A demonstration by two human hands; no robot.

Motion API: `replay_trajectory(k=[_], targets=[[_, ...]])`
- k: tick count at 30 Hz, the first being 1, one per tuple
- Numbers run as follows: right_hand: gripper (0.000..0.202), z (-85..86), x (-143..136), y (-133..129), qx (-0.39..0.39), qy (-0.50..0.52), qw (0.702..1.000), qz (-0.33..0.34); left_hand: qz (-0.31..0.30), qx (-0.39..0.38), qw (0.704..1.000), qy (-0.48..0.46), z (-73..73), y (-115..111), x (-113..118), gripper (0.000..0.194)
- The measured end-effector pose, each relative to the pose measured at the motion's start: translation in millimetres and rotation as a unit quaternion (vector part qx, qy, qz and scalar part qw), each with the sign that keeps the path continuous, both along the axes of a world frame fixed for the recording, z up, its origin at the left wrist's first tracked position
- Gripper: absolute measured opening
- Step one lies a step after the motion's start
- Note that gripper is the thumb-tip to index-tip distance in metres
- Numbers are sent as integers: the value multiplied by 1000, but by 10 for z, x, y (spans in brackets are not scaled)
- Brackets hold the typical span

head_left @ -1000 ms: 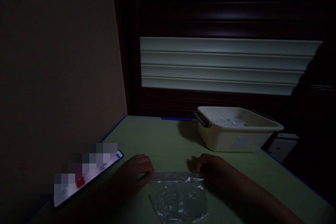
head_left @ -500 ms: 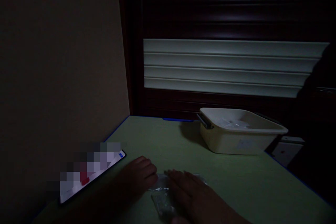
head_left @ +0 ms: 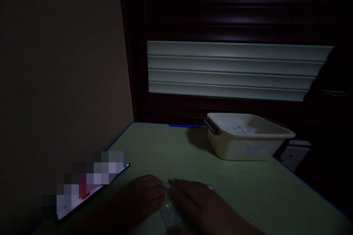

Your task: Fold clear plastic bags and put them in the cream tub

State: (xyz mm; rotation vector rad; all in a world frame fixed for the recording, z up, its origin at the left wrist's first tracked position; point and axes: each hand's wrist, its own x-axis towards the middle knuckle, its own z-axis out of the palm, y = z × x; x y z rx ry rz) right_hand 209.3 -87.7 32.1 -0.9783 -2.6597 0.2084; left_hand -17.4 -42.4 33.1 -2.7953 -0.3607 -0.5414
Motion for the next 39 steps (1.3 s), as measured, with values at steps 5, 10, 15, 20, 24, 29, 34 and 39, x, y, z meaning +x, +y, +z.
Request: replay_trajectory(k=[5,10,15,20,24,29,34,39], targets=[[75,284,-22,-28,-122,5,993,0,-39,-21,998,-33,-95,113,-92,22],[76,404,159,-116,-173,-65,983,-18,-32,-89,995,-23,-158,177,-164,28],[65,454,524,-374,-148,-32,985,-85,-24,-116,993,-6,-195,196,-181,37],[41,303,657,-285,-141,92,969,-180,-31,-81,996,-27,-210,219,-174,36],[25,204,565,38,-117,117,965,-204,-33,-53,998,-33,-167,200,-154,33],[4,111,451,165,-122,115,958,-232,-24,-45,998,-45,-102,142,-117,27],[13,57,380,50,-105,164,953,-233,47,-70,993,-88,-40,72,-62,30],[22,50,407,4,-121,220,942,-223,156,-210,952,-158,46,-3,-46,40]])
